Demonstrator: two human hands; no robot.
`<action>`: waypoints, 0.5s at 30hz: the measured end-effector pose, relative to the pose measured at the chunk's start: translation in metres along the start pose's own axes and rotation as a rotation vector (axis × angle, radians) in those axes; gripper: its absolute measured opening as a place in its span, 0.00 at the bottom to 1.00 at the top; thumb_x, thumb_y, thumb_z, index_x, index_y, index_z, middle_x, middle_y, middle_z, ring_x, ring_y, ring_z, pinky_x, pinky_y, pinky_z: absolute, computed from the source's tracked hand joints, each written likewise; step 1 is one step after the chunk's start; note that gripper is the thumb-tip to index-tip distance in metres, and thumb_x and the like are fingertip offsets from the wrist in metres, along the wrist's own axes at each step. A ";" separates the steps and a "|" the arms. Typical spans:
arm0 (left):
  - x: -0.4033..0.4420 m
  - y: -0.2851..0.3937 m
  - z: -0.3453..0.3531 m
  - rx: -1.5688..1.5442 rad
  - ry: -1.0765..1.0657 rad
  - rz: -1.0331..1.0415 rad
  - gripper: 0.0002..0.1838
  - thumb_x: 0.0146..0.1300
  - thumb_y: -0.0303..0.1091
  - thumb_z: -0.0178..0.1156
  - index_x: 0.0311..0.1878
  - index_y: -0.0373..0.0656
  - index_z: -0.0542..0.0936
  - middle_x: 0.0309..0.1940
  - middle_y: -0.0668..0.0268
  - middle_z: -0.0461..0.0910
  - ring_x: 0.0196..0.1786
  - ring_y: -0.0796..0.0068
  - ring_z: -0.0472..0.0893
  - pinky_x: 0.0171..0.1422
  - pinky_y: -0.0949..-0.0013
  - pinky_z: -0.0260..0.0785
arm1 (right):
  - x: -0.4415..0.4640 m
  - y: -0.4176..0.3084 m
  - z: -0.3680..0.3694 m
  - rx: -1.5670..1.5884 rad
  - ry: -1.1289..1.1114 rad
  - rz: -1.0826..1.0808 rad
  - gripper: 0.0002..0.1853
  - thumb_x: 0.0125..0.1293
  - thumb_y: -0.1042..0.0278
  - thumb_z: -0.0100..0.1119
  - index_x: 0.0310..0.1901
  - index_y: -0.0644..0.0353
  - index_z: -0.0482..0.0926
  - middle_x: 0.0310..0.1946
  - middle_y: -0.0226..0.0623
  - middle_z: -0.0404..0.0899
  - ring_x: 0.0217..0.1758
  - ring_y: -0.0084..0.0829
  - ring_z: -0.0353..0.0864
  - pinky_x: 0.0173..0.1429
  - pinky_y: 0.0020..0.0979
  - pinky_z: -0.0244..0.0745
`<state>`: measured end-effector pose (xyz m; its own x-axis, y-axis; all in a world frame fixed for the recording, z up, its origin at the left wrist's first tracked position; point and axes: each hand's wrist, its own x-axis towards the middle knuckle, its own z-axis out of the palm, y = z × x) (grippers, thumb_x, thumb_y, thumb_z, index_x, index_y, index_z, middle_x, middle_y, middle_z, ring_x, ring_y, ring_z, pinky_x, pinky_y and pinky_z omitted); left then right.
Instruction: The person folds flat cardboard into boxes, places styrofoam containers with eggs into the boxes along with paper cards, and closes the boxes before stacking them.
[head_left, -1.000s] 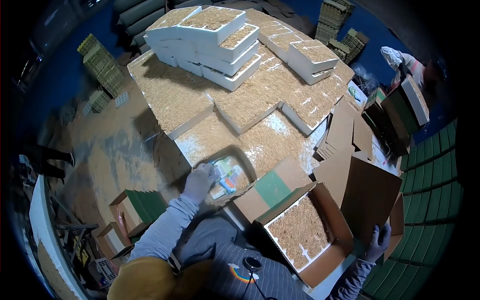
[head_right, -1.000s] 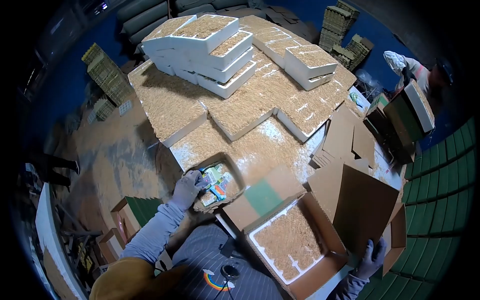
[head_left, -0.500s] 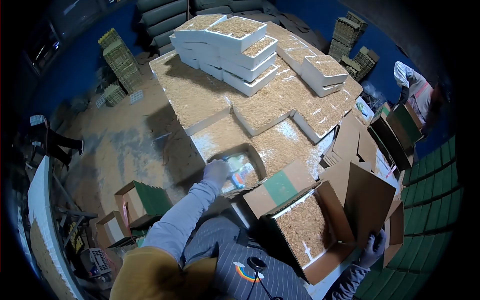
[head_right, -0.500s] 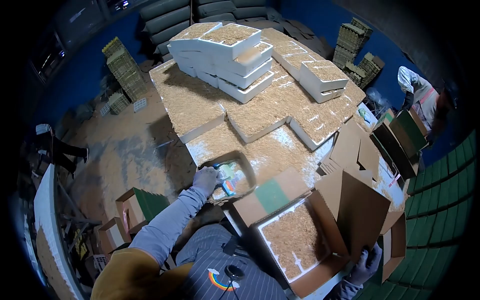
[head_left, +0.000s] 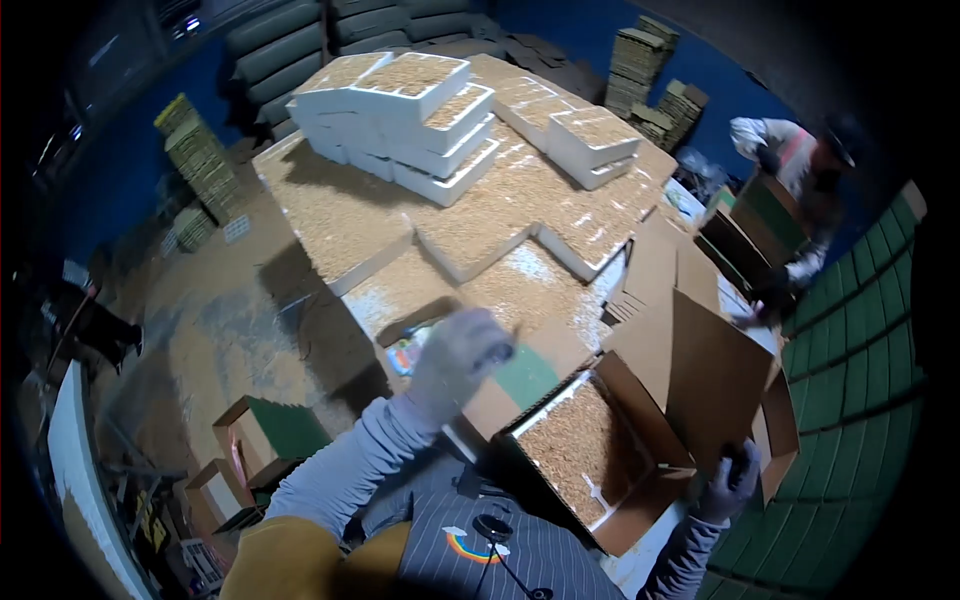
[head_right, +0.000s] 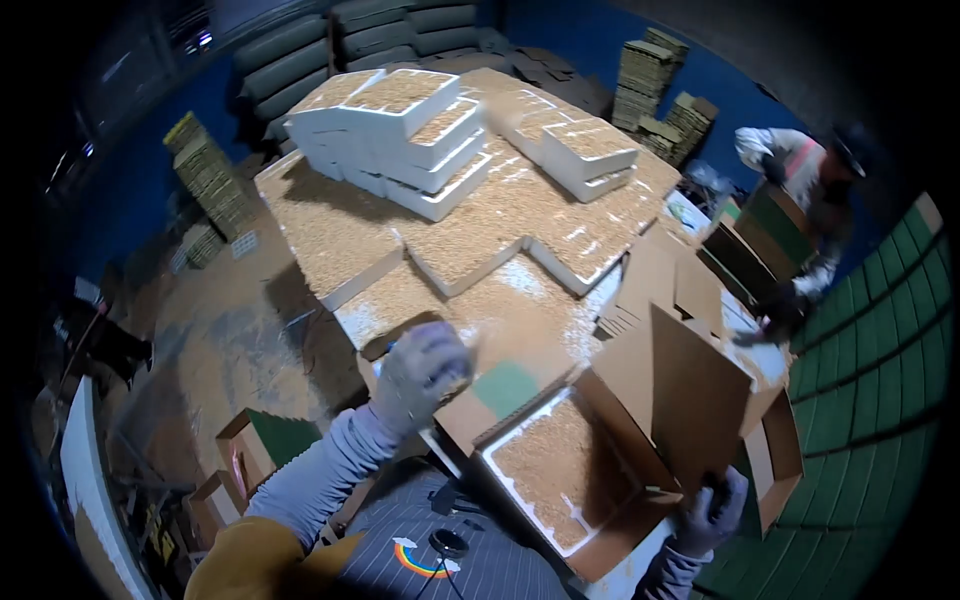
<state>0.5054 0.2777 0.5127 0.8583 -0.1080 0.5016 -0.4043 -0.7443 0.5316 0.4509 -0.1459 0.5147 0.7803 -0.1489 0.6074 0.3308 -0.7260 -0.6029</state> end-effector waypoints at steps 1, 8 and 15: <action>0.005 0.019 0.022 -0.039 -0.070 0.188 0.07 0.60 0.34 0.58 0.38 0.44 0.80 0.35 0.64 0.78 0.46 0.66 0.79 0.50 0.60 0.71 | -0.005 -0.012 0.006 0.004 0.045 0.030 0.14 0.61 0.80 0.57 0.49 0.66 0.74 0.42 0.40 0.76 0.44 0.34 0.78 0.49 0.31 0.72; 0.054 0.069 0.011 0.009 -0.249 0.488 0.07 0.56 0.37 0.64 0.31 0.46 0.77 0.34 0.67 0.76 0.44 0.65 0.76 0.48 0.60 0.67 | -0.042 -0.088 0.027 -0.426 -0.930 -0.439 0.10 0.57 0.67 0.54 0.42 0.51 0.75 0.30 0.30 0.75 0.37 0.34 0.78 0.37 0.37 0.76; 0.005 0.069 0.149 0.557 -1.169 0.637 0.09 0.56 0.34 0.60 0.37 0.51 0.87 0.36 0.64 0.85 0.42 0.63 0.83 0.41 0.58 0.71 | -0.065 -0.062 0.074 -0.367 -1.510 -0.030 0.14 0.68 0.53 0.53 0.49 0.50 0.76 0.45 0.37 0.80 0.55 0.36 0.78 0.55 0.38 0.75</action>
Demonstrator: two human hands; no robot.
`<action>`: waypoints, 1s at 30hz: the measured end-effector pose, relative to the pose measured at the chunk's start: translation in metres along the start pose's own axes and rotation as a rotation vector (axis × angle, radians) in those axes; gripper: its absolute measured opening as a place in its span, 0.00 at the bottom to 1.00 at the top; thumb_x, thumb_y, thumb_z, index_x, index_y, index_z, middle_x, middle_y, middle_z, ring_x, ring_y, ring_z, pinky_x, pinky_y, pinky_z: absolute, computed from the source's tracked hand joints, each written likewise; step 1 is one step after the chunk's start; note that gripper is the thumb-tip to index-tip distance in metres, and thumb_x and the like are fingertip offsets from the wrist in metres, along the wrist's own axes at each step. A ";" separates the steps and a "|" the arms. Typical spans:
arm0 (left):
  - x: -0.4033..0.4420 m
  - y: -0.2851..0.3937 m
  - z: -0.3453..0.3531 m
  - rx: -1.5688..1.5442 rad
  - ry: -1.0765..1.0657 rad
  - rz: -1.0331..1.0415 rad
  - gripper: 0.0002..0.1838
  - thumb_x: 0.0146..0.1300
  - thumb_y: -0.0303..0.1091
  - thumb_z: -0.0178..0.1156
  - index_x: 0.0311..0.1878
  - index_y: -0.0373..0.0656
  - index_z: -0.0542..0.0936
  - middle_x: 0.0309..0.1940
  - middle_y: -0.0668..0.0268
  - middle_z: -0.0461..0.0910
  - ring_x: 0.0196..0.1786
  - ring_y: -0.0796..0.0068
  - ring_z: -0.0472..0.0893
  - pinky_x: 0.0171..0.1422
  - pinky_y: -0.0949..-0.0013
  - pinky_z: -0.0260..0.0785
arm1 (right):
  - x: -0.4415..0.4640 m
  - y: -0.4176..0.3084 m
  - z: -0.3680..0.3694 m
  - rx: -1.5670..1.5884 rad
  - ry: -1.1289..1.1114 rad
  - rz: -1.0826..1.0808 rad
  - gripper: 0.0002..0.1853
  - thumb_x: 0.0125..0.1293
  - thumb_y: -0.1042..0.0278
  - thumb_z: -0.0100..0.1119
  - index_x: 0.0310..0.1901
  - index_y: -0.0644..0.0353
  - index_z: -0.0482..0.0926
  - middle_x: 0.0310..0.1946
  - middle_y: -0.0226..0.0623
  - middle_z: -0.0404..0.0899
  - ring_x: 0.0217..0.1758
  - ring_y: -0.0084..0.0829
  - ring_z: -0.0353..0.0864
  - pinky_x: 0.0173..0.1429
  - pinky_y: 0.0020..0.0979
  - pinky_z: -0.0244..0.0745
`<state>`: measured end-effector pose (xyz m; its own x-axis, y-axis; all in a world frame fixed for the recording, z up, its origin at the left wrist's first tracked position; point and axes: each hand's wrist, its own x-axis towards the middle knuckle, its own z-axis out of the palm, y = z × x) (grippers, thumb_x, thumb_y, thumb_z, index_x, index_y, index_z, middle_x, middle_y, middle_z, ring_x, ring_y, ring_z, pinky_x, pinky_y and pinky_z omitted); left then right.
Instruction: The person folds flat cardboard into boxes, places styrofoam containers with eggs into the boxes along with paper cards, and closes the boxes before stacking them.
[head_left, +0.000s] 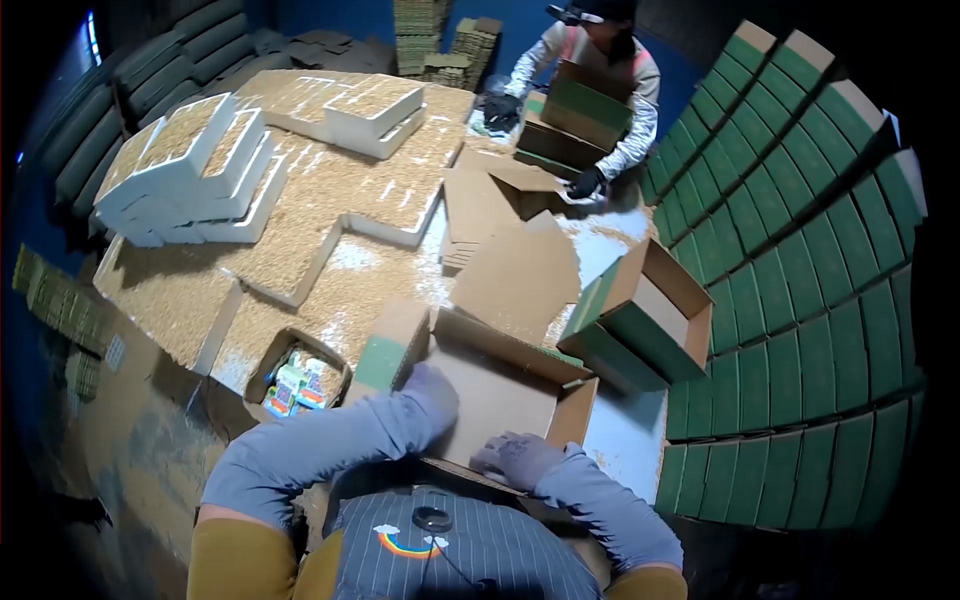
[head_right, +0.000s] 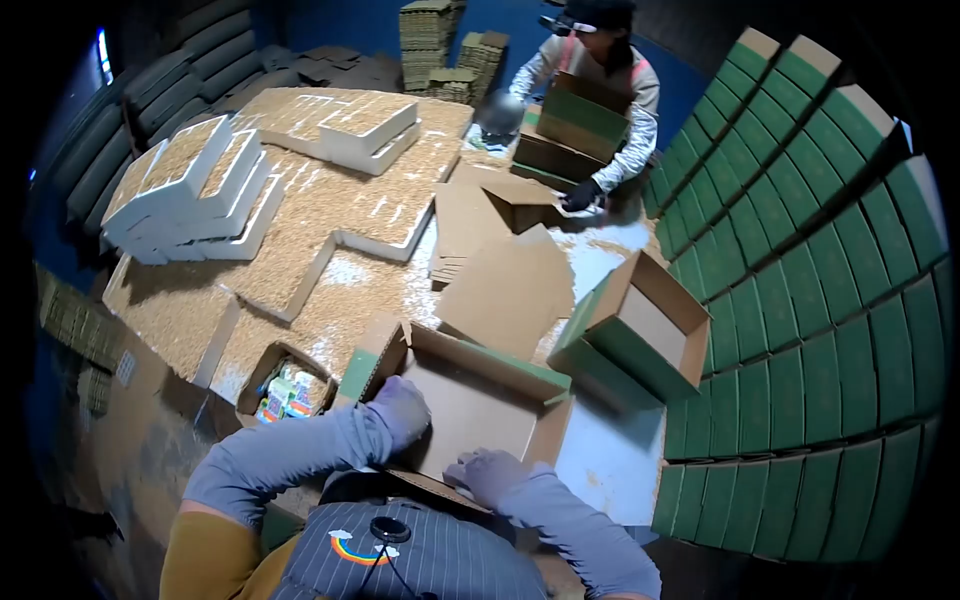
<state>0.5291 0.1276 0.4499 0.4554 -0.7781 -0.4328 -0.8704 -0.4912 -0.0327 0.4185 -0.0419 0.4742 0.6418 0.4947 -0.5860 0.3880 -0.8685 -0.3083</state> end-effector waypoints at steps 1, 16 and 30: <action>0.003 -0.010 -0.002 -0.034 -0.027 0.026 0.09 0.56 0.35 0.61 0.38 0.49 0.87 0.37 0.63 0.85 0.43 0.63 0.83 0.42 0.59 0.72 | -0.020 0.000 -0.009 0.077 0.223 -0.028 0.14 0.68 0.56 0.54 0.50 0.51 0.76 0.45 0.38 0.80 0.51 0.35 0.80 0.53 0.36 0.76; -0.026 -0.030 0.047 -1.458 0.242 -0.399 0.42 0.54 0.47 0.72 0.64 0.30 0.66 0.53 0.49 0.78 0.54 0.58 0.77 0.60 0.60 0.69 | 0.021 0.067 0.095 1.749 0.730 0.395 0.35 0.64 0.66 0.64 0.68 0.70 0.60 0.58 0.43 0.73 0.61 0.32 0.73 0.65 0.32 0.70; 0.182 -0.011 -0.113 -1.559 0.597 0.126 0.35 0.71 0.51 0.52 0.70 0.31 0.63 0.66 0.46 0.69 0.68 0.54 0.70 0.72 0.62 0.60 | -0.230 0.116 0.140 1.651 2.019 0.183 0.31 0.69 0.49 0.51 0.66 0.60 0.66 0.62 0.41 0.72 0.65 0.40 0.72 0.69 0.43 0.67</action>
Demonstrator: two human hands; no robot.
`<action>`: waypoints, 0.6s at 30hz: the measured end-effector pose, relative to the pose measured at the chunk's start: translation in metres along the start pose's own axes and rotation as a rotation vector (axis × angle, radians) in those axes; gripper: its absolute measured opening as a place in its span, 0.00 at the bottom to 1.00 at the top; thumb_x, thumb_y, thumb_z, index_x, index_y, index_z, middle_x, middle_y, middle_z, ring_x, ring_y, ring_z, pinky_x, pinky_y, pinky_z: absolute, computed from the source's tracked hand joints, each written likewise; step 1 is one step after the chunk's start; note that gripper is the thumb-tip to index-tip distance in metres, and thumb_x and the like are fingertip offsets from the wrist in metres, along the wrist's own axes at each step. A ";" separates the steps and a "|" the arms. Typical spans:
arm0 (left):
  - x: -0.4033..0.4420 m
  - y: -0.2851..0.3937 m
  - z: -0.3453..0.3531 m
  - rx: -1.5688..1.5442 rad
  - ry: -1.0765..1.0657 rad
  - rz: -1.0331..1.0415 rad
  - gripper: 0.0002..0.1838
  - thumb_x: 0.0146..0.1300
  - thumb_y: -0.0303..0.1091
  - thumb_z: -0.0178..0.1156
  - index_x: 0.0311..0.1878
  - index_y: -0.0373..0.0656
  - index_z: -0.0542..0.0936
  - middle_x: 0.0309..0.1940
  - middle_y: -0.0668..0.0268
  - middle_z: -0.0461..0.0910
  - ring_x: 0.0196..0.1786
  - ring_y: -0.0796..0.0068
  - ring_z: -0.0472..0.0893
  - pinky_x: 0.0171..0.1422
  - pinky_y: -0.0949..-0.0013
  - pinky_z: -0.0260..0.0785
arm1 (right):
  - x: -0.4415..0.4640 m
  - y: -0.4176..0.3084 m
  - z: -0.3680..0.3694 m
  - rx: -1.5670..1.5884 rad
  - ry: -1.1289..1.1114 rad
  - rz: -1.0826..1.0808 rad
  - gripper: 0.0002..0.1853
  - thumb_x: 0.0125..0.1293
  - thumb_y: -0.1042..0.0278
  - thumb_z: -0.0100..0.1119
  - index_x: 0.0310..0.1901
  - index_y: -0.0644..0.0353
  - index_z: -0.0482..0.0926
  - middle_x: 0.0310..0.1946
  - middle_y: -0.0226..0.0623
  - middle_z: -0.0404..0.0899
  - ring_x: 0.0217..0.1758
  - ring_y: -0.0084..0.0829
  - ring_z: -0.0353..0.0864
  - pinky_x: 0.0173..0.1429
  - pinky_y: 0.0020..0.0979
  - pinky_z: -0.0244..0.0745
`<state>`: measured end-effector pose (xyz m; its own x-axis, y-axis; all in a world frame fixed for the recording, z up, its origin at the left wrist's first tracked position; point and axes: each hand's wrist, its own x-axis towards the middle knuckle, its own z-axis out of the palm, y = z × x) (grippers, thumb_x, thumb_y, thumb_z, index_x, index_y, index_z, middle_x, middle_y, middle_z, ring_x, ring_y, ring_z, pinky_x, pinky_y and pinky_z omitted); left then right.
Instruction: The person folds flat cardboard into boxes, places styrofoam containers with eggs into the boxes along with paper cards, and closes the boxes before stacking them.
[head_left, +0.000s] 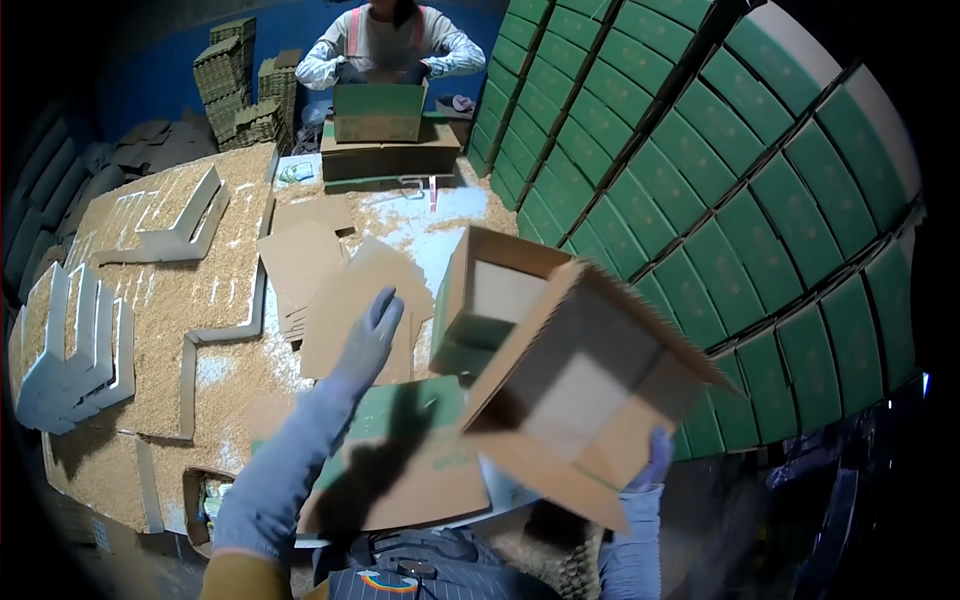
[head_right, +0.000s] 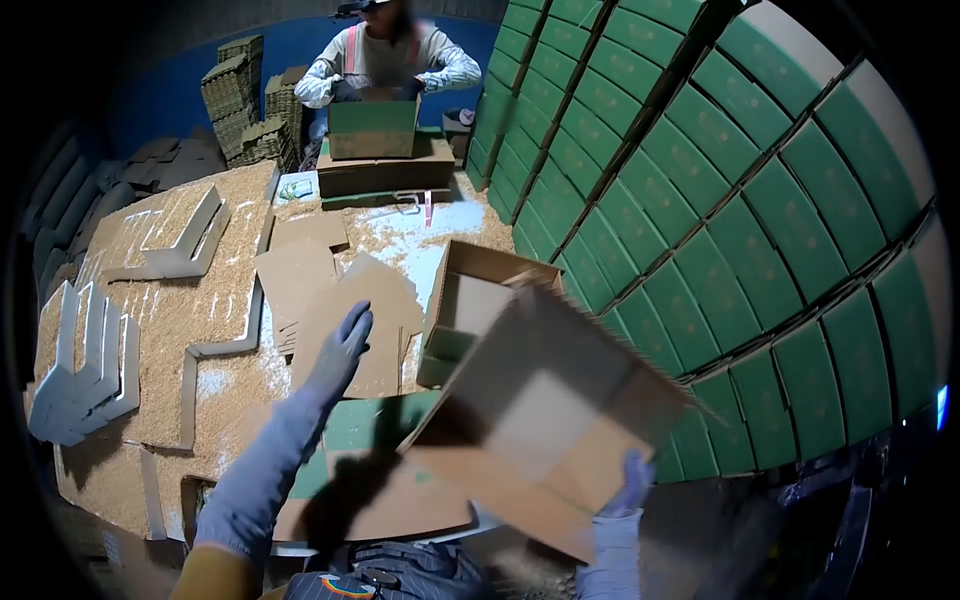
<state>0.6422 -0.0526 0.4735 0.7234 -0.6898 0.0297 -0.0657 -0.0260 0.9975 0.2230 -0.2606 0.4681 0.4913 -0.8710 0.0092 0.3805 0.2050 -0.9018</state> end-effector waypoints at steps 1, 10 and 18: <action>0.032 -0.012 0.018 -0.020 0.011 -0.099 0.40 0.70 0.56 0.51 0.71 0.30 0.59 0.69 0.45 0.64 0.71 0.53 0.65 0.74 0.61 0.57 | 0.013 -0.033 0.026 -0.096 -0.046 -0.185 0.30 0.69 0.49 0.51 0.66 0.60 0.66 0.62 0.41 0.72 0.65 0.41 0.72 0.69 0.43 0.67; 0.117 -0.118 0.079 0.174 -0.419 -0.216 0.54 0.59 0.60 0.64 0.76 0.34 0.49 0.68 0.45 0.64 0.69 0.58 0.67 0.71 0.61 0.59 | 0.190 -0.043 0.050 -0.256 -0.181 0.029 0.28 0.69 0.53 0.57 0.62 0.65 0.69 0.55 0.41 0.77 0.54 0.33 0.79 0.59 0.37 0.76; 0.128 -0.206 0.095 -0.219 -0.118 -0.270 0.34 0.72 0.46 0.52 0.73 0.37 0.57 0.56 0.47 0.73 0.58 0.61 0.75 0.63 0.59 0.68 | 0.247 0.116 0.073 0.248 -0.154 0.581 0.26 0.69 0.48 0.58 0.60 0.59 0.74 0.49 0.37 0.80 0.50 0.36 0.79 0.59 0.37 0.74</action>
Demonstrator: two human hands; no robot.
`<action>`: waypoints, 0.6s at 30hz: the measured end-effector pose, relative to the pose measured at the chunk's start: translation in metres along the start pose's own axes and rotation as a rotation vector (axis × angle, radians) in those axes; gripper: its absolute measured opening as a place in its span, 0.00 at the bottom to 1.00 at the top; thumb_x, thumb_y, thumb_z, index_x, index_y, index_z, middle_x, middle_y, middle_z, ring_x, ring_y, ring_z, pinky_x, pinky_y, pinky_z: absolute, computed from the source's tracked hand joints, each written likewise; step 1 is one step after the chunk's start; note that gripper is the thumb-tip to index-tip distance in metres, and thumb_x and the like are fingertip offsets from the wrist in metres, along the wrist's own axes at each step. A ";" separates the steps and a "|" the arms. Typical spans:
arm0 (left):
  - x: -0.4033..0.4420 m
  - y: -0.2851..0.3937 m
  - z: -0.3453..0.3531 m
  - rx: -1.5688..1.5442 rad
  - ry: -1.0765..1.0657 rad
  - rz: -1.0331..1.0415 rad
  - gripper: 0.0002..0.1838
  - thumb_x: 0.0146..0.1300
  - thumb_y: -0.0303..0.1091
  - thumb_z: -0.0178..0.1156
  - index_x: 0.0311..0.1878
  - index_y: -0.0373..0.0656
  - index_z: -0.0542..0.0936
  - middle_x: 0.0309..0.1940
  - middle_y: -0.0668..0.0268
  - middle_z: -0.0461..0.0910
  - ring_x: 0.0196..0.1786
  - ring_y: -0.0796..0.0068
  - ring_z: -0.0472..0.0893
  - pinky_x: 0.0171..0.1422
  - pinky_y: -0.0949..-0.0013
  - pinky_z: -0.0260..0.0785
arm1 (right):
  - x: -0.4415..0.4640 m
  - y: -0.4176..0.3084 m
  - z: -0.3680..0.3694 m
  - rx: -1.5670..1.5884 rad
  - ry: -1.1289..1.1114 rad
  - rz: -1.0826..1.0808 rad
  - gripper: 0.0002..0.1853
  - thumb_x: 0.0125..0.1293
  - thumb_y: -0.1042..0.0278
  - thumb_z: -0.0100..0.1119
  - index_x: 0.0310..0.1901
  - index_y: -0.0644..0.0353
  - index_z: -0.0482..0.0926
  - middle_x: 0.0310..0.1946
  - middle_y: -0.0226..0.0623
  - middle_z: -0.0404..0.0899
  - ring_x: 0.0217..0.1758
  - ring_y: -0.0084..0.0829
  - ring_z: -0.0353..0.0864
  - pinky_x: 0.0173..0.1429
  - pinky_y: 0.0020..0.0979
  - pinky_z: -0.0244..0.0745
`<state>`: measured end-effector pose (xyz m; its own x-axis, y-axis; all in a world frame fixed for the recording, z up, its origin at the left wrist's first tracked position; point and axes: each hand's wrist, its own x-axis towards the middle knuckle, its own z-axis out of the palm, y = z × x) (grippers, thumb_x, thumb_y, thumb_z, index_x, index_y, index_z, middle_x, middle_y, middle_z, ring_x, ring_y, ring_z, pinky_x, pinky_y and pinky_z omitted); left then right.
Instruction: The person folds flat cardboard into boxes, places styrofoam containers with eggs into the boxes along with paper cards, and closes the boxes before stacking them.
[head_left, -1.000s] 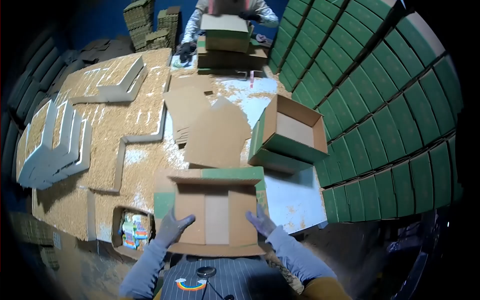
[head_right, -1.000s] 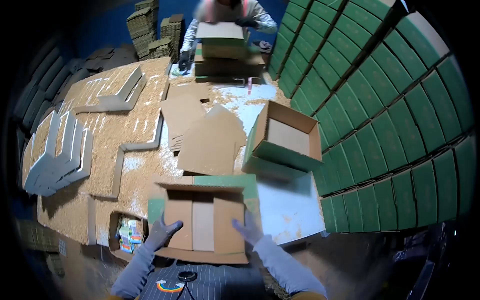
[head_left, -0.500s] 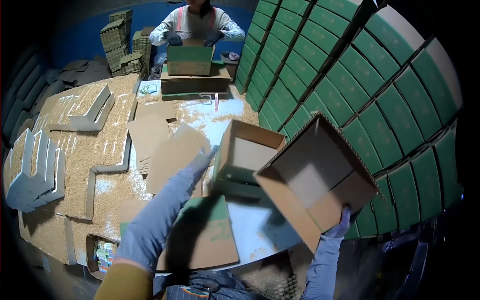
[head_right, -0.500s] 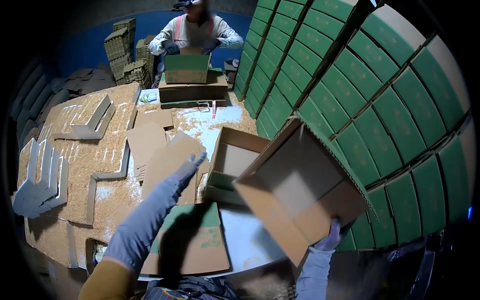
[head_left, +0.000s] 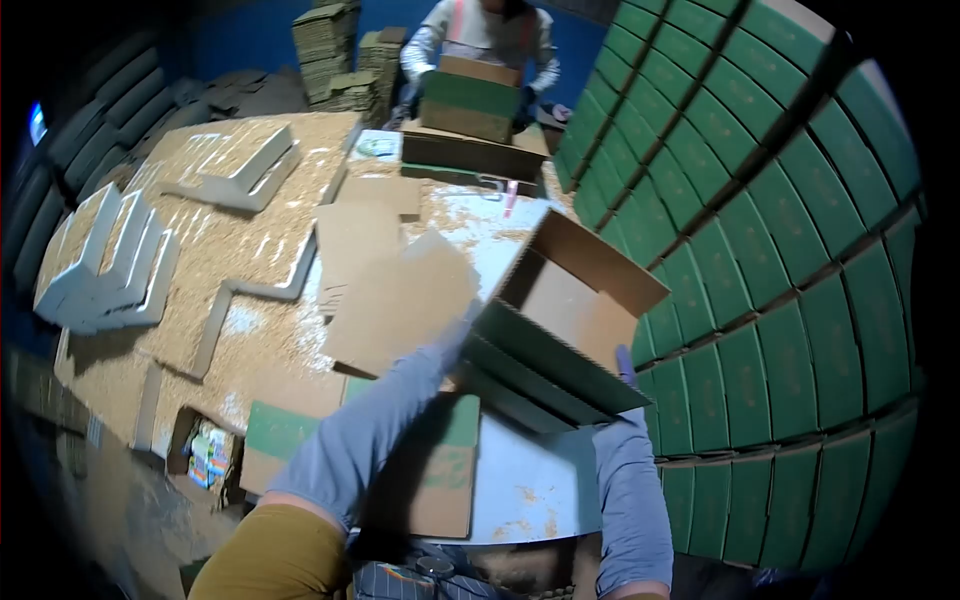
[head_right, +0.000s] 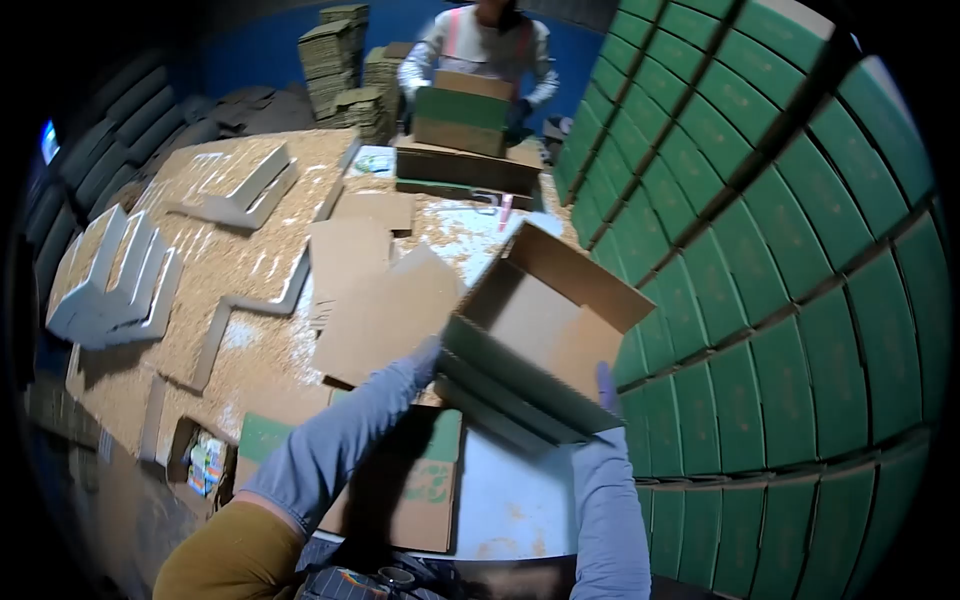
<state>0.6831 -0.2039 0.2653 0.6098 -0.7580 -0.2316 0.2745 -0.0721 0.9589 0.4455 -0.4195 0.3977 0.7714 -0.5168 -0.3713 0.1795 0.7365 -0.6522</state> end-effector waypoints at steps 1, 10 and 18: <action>-0.001 0.003 0.010 -0.099 0.174 -0.022 0.33 0.72 0.45 0.52 0.73 0.36 0.58 0.56 0.47 0.73 0.57 0.60 0.75 0.63 0.59 0.68 | 0.019 -0.006 -0.010 0.005 -0.026 0.030 0.25 0.70 0.50 0.57 0.59 0.59 0.74 0.50 0.38 0.79 0.50 0.35 0.78 0.59 0.37 0.74; -0.329 0.033 -0.033 1.011 0.492 0.325 0.38 0.68 0.52 0.55 0.73 0.38 0.58 0.70 0.43 0.58 0.74 0.43 0.57 0.78 0.50 0.48 | -0.101 0.187 -0.129 -0.124 -0.110 0.525 0.14 0.67 0.55 0.52 0.39 0.57 0.77 0.38 0.40 0.80 0.40 0.39 0.77 0.43 0.36 0.73; -0.520 -0.032 -0.180 1.390 0.507 -0.003 0.40 0.66 0.61 0.52 0.74 0.47 0.59 0.73 0.51 0.56 0.76 0.47 0.54 0.79 0.49 0.47 | -0.120 0.276 0.027 -0.853 -0.162 0.484 0.17 0.67 0.58 0.53 0.50 0.60 0.77 0.46 0.44 0.80 0.46 0.41 0.79 0.50 0.38 0.75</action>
<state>0.4911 0.3089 0.3253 0.8797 -0.4752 0.0155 -0.4607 -0.8438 0.2753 0.4191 -0.1424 0.2802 0.7312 -0.1305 -0.6696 -0.6268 0.2588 -0.7349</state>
